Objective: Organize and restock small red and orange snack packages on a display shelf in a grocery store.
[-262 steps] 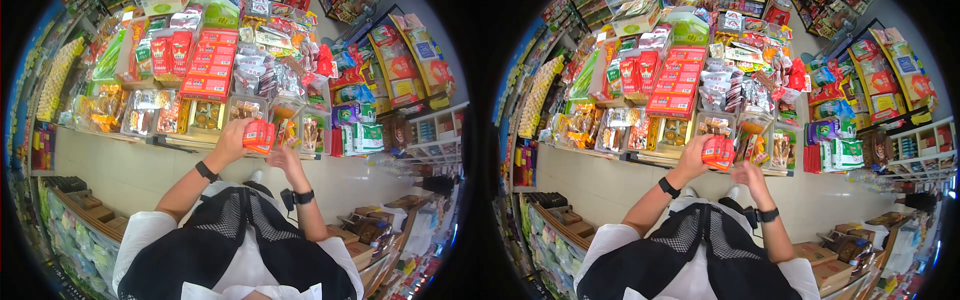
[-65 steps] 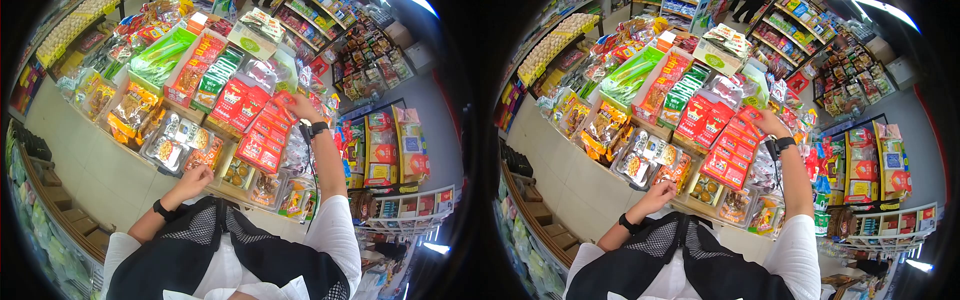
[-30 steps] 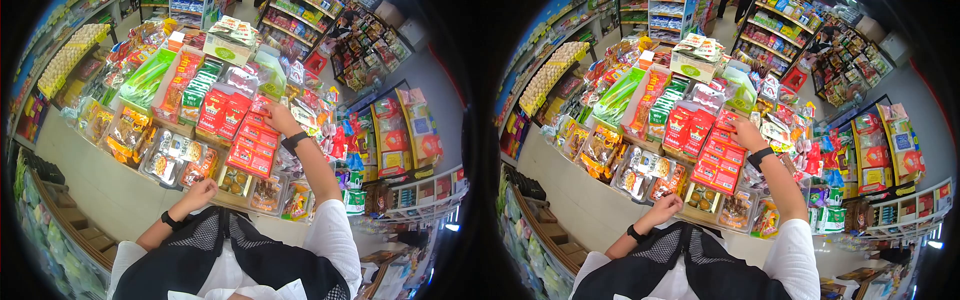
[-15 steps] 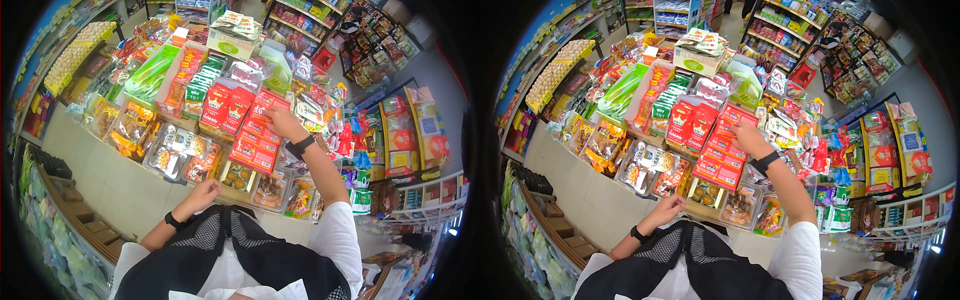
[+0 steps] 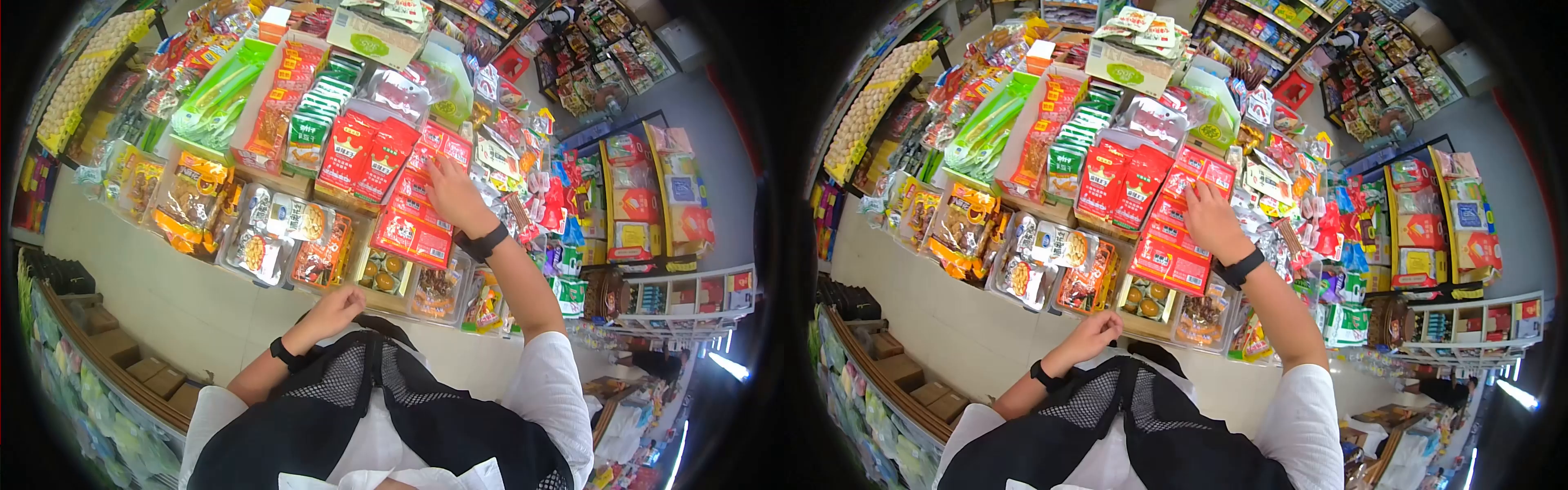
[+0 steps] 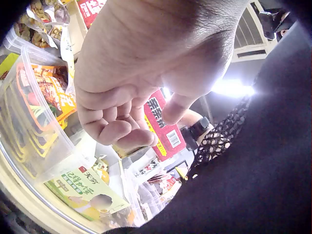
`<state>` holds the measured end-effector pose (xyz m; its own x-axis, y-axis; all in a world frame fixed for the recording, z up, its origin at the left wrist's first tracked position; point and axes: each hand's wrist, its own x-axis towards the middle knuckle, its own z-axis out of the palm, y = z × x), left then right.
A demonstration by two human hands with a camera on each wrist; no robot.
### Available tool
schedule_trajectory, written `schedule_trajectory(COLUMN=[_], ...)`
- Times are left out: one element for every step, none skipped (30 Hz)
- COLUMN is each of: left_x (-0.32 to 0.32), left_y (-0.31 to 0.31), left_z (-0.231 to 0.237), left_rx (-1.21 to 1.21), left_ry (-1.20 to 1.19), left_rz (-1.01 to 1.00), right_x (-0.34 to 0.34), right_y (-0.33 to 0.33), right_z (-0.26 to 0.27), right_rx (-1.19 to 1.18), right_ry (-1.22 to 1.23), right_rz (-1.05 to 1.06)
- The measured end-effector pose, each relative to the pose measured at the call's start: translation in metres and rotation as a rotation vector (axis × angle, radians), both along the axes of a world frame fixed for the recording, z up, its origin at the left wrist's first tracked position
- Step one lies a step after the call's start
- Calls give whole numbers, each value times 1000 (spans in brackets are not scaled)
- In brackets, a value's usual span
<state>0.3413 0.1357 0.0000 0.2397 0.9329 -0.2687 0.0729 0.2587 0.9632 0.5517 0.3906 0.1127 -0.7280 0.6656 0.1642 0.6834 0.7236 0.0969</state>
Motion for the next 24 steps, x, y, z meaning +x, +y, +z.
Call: schedule_trajectory(left_x=[1, 0, 2, 3, 5, 8, 13, 18, 23, 27, 31, 35, 38, 41, 43, 45, 48, 49, 50, 53, 57, 63, 70, 77], left_y=[1, 4, 5, 5, 5, 7, 8, 11, 15, 17, 19, 20, 22, 24, 27, 30, 34, 40, 49, 59, 70, 82, 94, 104], left_z=[1, 5, 4, 2, 1, -2, -2, 0, 3, 8, 11, 14, 17, 22, 29, 40, 54, 73, 85, 96, 102, 105, 107, 108], left_rx=[6, -16, -27, -27, -26, -15, -21, -1, 18, 16, 0, -11, -17, 13, 11, 72, 134, 290, 296, 522, 752, 765, 866, 968], left_ry=[27, -10, -25, -61, -96, -109, -118, -107, -95, -116, -115, -94, -70, -58, -47, -14, 20, 89, 106, 225, 342, 358, 504, 651], left_rz=[-16, -31, -36, -42, -50, -89, -106, -149, -190, -224, -240, -262, -285, -287, -305, -274, -242, -182, -196, -158, -118, -131, -106, -77], right_x=[-2, -1, -2, -2, 1, 5, 12, 12, 12, 16, 22, 29, 39, 51, 63, 73, 83, 94, 103, 112, 121, 130, 139, 147], right_y=[-5, -9, -14, -20, -24, -26, -32, -42, -53, -70, -88, -107, -124, -142, -159, -176, -193, -210, -225, -238, -248, -258, -268, -276], right_z=[9, 16, 22, 28, 29, 20, 20, 28, 37, 46, 56, 65, 69, 68, 66, 62, 55, 42, 29, 15, -1, -15, -30, -43], right_rx=[-77, -96, -107, -253, -398, -440, -445, -384, -324, -297, -309, -348, -380, -380, -367, -350, -342, -341, -339, -330, -336, -344, -336, -364], right_ry=[72, 88, 73, 73, 77, 117, 113, 148, 184, 316, 321, 418, 519, 533, 593, 655, 671, 771, 874, 897, 908, 919, 942, 954], right_rz=[-21, 4, -2, 5, 7, -4, -24, -13, 0, -21, -40, -61, -81, -99, -123, -144, -155, -247, -337, -341, -446, -549, -547, -599])
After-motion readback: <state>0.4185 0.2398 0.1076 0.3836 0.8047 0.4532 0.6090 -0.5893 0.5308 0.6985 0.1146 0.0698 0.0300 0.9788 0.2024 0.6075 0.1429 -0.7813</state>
